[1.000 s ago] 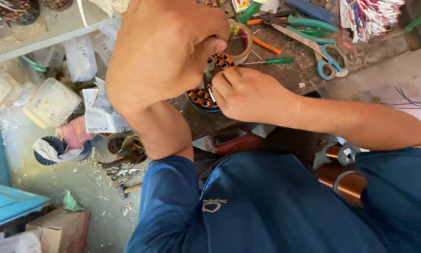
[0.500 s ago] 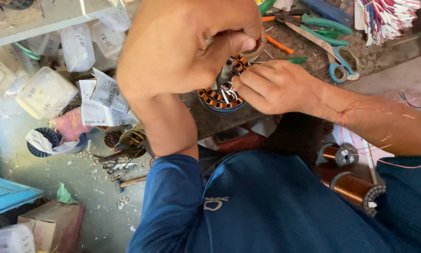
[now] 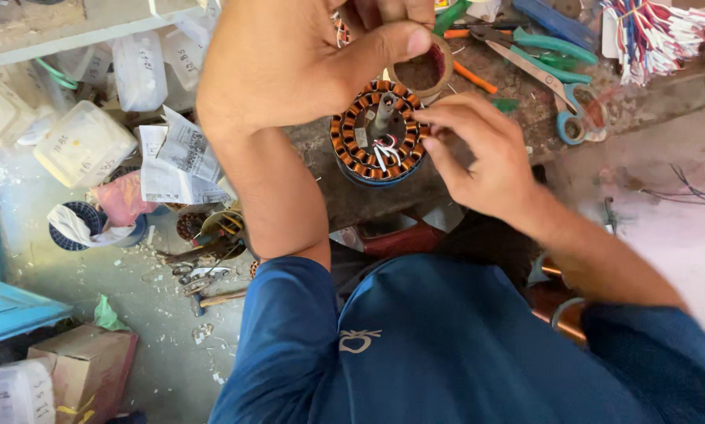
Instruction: The person sits on the floor and works on a motor stator, stripping and twisting copper wires, then connecting them to the stator coils. They use scissors to cut wire and a screwdriver to adjust connections.
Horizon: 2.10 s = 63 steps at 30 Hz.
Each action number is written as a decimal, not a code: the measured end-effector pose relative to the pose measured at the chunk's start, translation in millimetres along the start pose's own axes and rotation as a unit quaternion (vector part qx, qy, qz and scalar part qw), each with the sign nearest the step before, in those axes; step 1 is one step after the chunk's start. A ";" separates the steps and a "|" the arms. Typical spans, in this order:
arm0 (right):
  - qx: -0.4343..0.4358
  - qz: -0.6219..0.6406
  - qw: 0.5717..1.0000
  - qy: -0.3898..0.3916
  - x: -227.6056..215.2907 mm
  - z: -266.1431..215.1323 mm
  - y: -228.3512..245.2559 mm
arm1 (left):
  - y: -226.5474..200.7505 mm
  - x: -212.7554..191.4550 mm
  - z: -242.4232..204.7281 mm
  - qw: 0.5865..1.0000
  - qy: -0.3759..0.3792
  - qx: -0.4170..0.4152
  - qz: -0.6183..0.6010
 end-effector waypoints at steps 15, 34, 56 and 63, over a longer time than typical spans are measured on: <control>0.130 0.160 0.973 -0.103 92.0 -23.9 -51.0 | -16.4 13.7 -27.3 0.982 -0.038 -0.087 0.162; 0.023 0.168 0.985 0.040 -2.4 -10.3 -53.5 | -19.2 62.3 -32.8 0.962 -0.195 -0.113 0.155; 0.066 0.125 0.980 -0.141 22.4 -1.0 -55.2 | -7.3 72.6 -33.6 0.960 -0.229 -0.099 0.126; 0.058 0.137 0.967 -0.208 28.6 -11.3 -56.8 | 13.2 80.4 -36.7 0.958 -0.235 -0.106 0.124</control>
Point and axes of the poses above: each hand's wrist, its own z-axis towards the middle knuckle, its own x-axis out of the palm, y = z × x, the point moved 8 cm from there along z, towards the middle knuckle, and after that the axes turned 8 degrees about x, right-handed, at the moved point
